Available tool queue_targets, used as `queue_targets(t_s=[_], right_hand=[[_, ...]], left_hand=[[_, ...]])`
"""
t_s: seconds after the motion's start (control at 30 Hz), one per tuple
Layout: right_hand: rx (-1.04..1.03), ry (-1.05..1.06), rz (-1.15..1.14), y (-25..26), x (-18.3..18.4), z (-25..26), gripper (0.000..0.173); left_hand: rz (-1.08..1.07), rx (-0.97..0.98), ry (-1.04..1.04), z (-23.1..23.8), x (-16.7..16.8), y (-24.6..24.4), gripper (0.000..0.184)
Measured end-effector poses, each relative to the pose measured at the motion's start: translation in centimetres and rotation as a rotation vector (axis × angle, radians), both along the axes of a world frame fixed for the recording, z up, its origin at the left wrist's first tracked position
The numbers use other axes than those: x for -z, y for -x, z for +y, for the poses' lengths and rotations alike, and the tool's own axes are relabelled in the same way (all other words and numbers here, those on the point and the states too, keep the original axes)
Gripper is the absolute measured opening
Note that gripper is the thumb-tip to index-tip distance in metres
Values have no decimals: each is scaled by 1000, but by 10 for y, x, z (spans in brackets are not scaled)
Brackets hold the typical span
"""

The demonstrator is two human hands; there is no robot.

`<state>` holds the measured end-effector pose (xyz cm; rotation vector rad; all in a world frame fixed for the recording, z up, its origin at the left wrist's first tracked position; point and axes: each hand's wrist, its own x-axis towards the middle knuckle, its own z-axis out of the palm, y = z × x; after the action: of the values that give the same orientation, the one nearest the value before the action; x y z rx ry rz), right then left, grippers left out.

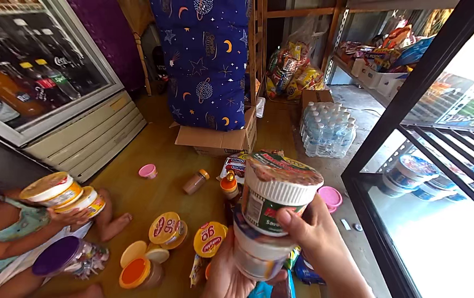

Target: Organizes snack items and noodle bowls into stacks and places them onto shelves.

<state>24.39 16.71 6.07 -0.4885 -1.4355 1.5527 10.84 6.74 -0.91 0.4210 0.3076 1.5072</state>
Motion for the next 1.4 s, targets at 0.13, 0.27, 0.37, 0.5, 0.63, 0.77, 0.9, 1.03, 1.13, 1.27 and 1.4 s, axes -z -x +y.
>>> queue_targets(t_s=[0.13, 0.27, 0.37, 0.5, 0.63, 0.77, 0.9, 1.03, 1.13, 1.27, 1.4], right_hand=[[-27, -51, -25, 1, -6, -4, 74], [-3, -34, -20, -3, -4, 3, 77], [-22, -41, 23, -7, 2, 6, 76], [-47, -117, 62, -13, 6, 6, 79], [-59, -173, 63, -20, 8, 4, 80], [-88, -218, 95, -26, 7, 5, 76], [-179, -254, 119, -33, 4, 7, 76], [-209, -293, -21, -48, 13, 14, 119], [-54, -162, -426, -69, 13, 10, 130], [83, -132, -664, -88, 18, -10, 121], [384, -109, -605, -109, 47, -30, 116]], left_hand=[[-65, 70, 131, -1, -6, -6, 64], [-178, 169, -118, 2, -1, -2, 61], [-200, 199, -50, 7, -1, -5, 70], [-207, 195, 43, 10, -1, -13, 80], [-257, 218, -25, 13, 8, -21, 76], [-231, 154, -97, 17, 8, -32, 69], [-252, 89, -157, 20, 5, -38, 60], [-234, 16, -321, 31, 13, -38, 49], [-223, -26, -360, 37, 22, -44, 42], [-148, -40, -350, 44, 47, -67, 37], [-15, 32, -267, 41, 61, -100, 42]])
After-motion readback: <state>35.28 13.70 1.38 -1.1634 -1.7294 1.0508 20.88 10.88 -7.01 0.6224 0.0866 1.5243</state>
